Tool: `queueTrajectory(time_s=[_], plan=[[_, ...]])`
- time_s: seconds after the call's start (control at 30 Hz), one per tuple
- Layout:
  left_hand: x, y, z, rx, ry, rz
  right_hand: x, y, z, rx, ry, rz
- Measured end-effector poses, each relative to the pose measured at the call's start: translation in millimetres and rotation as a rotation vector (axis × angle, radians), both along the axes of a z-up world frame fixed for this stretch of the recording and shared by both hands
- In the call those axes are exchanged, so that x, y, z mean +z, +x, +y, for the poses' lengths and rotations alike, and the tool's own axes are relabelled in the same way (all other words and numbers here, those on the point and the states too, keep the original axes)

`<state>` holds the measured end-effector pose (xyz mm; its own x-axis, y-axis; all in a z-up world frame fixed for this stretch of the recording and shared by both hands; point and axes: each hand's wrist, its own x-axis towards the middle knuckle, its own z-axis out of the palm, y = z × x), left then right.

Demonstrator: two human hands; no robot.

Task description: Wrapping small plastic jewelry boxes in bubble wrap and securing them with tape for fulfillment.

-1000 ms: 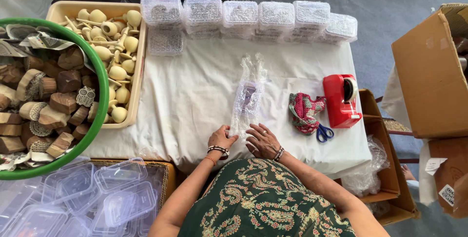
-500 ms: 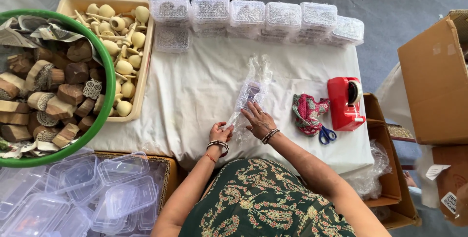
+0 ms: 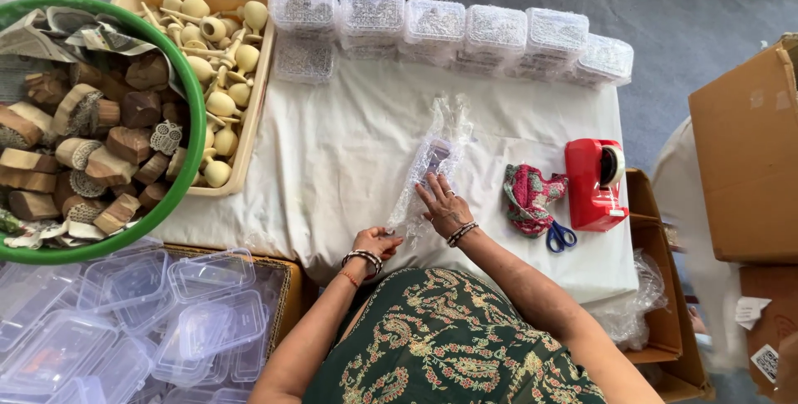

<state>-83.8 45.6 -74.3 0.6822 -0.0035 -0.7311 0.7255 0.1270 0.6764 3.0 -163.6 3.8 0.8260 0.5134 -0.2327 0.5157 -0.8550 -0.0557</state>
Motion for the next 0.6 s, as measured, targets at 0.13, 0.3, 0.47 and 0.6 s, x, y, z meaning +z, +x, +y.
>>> queueTrajectory(time_s=[0.13, 0.3, 0.47, 0.6], plan=[[-10, 18, -13, 0.054, 0.061, -0.091, 2, -1, 0, -0.003, -0.01, -0.006], [67, 12, -16, -0.093, 0.33, -0.028, 3, 1, 0, 0.024, -0.036, 0.0], [1, 11, -6, 0.017, 0.073, -0.027, 6, -1, 0, 0.023, -0.035, 0.012], [-10, 17, -1, -0.035, 0.094, -0.024, 6, 0, 0, 0.034, -0.025, 0.006]])
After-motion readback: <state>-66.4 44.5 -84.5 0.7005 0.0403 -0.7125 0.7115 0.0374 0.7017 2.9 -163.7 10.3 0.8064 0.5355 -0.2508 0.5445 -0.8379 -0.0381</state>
